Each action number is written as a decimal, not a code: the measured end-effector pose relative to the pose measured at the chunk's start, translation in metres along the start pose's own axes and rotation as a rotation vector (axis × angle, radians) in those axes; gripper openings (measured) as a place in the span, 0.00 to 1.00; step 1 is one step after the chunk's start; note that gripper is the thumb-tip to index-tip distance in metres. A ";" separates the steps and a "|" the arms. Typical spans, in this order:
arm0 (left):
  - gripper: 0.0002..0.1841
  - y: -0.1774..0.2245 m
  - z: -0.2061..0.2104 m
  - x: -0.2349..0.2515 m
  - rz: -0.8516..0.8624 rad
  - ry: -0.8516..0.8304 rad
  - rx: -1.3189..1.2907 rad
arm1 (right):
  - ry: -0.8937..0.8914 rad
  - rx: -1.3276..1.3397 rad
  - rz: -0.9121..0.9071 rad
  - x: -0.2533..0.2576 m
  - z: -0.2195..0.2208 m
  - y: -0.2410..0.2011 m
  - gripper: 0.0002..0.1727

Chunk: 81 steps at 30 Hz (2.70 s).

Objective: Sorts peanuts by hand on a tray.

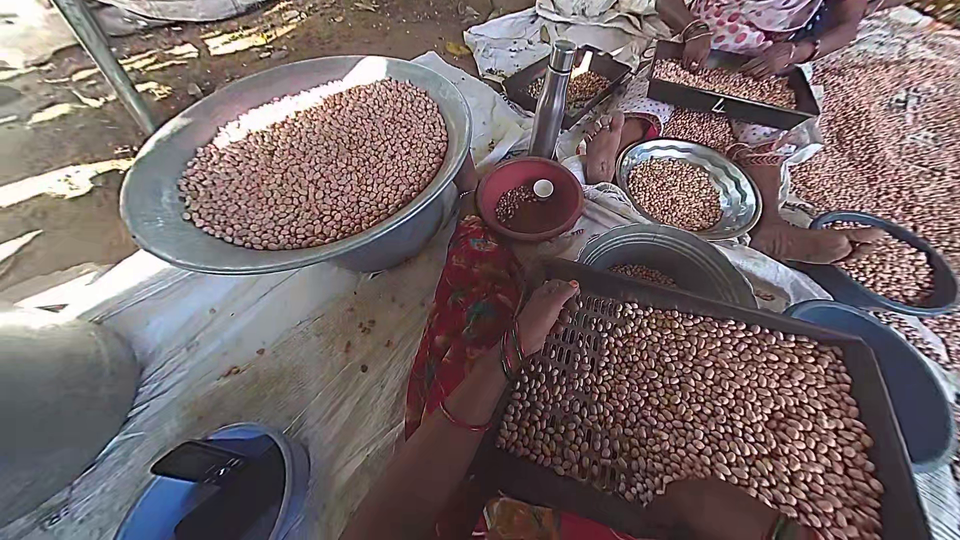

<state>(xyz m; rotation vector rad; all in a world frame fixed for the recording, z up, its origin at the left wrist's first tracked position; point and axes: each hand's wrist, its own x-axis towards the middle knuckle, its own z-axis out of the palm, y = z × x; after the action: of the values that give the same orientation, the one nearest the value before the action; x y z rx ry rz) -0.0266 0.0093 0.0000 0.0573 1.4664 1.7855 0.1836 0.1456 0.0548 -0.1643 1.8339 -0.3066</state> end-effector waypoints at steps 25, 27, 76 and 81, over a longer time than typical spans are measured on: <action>0.15 -0.005 -0.001 0.003 0.140 0.022 0.029 | 0.639 -0.083 -0.295 0.089 -0.021 -0.072 0.11; 0.15 -0.006 -0.001 0.003 0.145 0.026 0.034 | 0.598 -0.094 -0.381 0.091 -0.012 -0.075 0.10; 0.28 -0.016 0.011 -0.002 -0.456 -0.484 0.720 | 1.434 0.072 -0.158 0.016 0.003 0.011 0.12; 0.19 -0.015 0.009 0.002 -0.223 -0.331 0.431 | 0.558 0.176 0.109 0.017 -0.009 -0.009 0.18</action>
<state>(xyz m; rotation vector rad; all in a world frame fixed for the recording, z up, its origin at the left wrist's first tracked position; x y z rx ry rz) -0.0155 0.0174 -0.0101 0.3758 1.5187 1.1938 0.1699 0.1336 0.0440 0.1614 2.3419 -0.4688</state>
